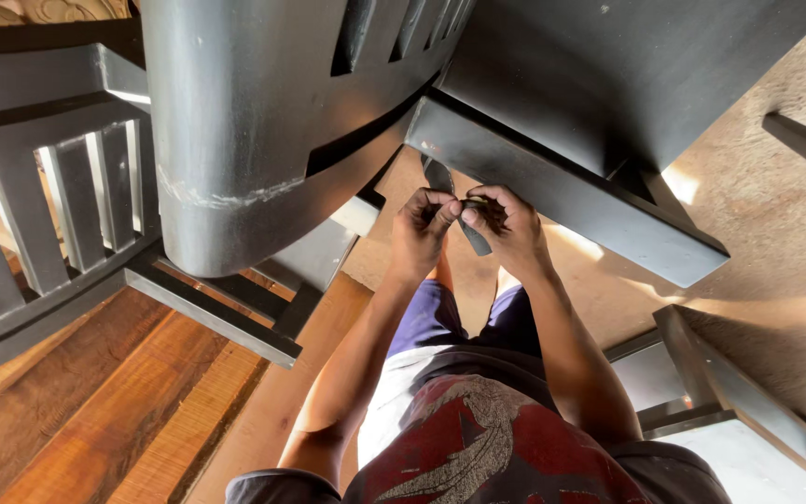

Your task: The person sands the surfaces and edges of black wooden chairs and tables using pieces of sandpaper by hand.

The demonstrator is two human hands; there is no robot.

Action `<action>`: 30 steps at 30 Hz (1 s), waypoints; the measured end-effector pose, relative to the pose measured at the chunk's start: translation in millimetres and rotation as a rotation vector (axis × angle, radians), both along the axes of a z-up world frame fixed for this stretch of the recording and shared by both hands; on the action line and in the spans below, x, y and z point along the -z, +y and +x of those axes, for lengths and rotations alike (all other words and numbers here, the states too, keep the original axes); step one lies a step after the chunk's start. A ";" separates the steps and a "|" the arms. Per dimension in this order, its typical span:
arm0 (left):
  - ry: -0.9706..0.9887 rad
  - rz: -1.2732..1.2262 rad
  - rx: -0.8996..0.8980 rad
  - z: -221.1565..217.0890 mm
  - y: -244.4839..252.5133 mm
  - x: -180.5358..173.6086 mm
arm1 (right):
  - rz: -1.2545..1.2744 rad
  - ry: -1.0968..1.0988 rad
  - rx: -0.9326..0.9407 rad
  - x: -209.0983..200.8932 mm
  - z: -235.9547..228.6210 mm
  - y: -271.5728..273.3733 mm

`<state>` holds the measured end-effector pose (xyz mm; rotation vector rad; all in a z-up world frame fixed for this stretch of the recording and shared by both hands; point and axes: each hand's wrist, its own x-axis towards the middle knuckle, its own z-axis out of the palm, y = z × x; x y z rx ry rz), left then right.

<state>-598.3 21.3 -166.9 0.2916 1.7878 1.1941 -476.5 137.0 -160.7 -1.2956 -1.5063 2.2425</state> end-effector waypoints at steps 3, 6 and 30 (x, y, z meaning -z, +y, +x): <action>0.121 -0.056 0.015 -13.7 8.6 16.6 | 0.122 -0.444 -0.143 -10.9 -22.5 -1.5; 0.052 -0.046 -0.074 -25.8 -10.2 22.5 | 0.055 -0.408 -0.120 -5.5 -44.2 -4.8; 0.354 -0.116 0.276 -127.3 4.5 -17.2 | 0.587 -0.522 0.226 63.7 -165.9 26.7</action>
